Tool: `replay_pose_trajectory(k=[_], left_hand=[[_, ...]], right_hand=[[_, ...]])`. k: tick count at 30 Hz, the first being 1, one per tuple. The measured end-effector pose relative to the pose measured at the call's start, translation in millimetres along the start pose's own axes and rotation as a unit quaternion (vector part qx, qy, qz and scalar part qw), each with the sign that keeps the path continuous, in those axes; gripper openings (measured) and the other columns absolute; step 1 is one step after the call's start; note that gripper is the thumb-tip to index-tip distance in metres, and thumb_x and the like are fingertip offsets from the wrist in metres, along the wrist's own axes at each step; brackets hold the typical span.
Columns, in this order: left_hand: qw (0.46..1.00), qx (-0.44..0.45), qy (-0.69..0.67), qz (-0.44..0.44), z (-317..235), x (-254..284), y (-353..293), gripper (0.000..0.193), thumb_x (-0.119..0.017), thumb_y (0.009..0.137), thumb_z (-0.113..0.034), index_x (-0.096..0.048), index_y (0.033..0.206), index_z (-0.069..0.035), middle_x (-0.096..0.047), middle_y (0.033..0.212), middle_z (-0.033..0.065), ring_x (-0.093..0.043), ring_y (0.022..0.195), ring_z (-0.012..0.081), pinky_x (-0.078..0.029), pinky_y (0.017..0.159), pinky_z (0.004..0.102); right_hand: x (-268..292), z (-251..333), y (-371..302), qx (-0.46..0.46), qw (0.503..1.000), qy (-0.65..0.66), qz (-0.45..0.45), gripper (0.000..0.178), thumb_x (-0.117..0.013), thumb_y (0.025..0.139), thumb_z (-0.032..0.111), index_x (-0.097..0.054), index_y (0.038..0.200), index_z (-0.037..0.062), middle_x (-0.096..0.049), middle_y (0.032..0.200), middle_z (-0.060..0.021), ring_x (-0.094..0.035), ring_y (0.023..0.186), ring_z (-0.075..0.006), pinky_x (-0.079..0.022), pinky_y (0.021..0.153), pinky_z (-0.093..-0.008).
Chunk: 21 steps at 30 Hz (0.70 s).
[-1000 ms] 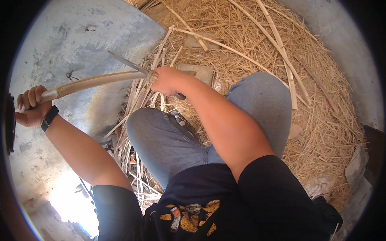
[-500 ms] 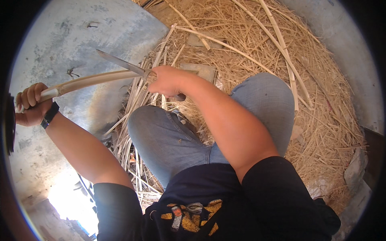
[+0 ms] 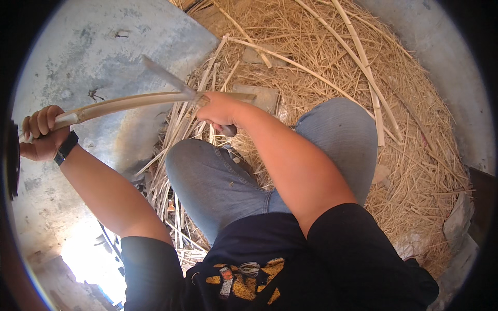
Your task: The person sits on a bed of straw and uses a knife to split long bamboo poles into thin strips. They hold the pole with one hand and use the knife to shave and split the material, creating a pile of bamboo strips.
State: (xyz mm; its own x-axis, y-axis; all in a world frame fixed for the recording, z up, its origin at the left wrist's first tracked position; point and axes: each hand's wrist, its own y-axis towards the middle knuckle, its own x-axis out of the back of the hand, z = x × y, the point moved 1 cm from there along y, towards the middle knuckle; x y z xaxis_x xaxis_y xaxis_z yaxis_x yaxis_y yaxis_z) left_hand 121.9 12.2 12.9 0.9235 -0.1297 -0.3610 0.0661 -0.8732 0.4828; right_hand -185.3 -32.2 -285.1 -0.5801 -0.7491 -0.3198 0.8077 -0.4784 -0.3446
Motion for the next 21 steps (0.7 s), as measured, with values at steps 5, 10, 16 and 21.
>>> replay_pose_trajectory(k=[5,10,16,21], left_hand=[[1.000,0.004,-0.003,0.009,-9,8,-6,0.053,-0.091,0.052,-0.062,-0.055,0.061,-0.024,-0.028,0.048,-0.0143,-0.024,0.041,0.0045,-0.024,0.047,0.0234],[1.000,-0.009,0.010,-0.007,-3,-2,-3,0.052,-0.092,0.053,-0.060,-0.055,0.061,-0.024,-0.028,0.047,-0.0143,-0.024,0.041,0.0044,-0.024,0.046,0.0237],[1.000,0.000,-0.001,0.008,-4,3,-4,0.052,-0.091,0.054,-0.060,-0.055,0.061,-0.024,-0.028,0.047,-0.0141,-0.024,0.041,0.0046,-0.024,0.046,0.0237],[1.000,-0.012,0.007,-0.004,-2,-2,-6,0.052,-0.091,0.055,-0.060,-0.055,0.062,-0.023,-0.028,0.047,-0.0138,-0.023,0.041,0.0043,-0.023,0.045,0.0229]], right_hand=[[-2,0,3,-0.021,0.996,-0.075,-0.041,0.056,-0.061,0.080,0.009,-0.049,0.133,-0.0006,-0.054,0.067,-0.0009,-0.049,0.050,-0.0078,-0.040,0.043,-0.0246],[-11,-3,5,0.045,0.998,0.035,-0.004,0.044,-0.064,0.079,0.014,-0.056,0.119,-0.0007,-0.054,0.062,-0.0029,-0.051,0.046,-0.0112,-0.041,0.043,-0.0298],[-5,-13,11,0.020,0.998,-0.003,-0.060,0.037,-0.064,0.079,0.012,-0.058,0.114,-0.0002,-0.054,0.061,-0.0022,-0.051,0.045,-0.0114,-0.040,0.041,-0.0300],[-13,2,2,0.041,0.998,0.033,0.031,0.056,-0.063,0.080,0.012,-0.052,0.134,-0.0007,-0.055,0.065,-0.0024,-0.051,0.051,-0.0096,-0.043,0.046,-0.0270]])
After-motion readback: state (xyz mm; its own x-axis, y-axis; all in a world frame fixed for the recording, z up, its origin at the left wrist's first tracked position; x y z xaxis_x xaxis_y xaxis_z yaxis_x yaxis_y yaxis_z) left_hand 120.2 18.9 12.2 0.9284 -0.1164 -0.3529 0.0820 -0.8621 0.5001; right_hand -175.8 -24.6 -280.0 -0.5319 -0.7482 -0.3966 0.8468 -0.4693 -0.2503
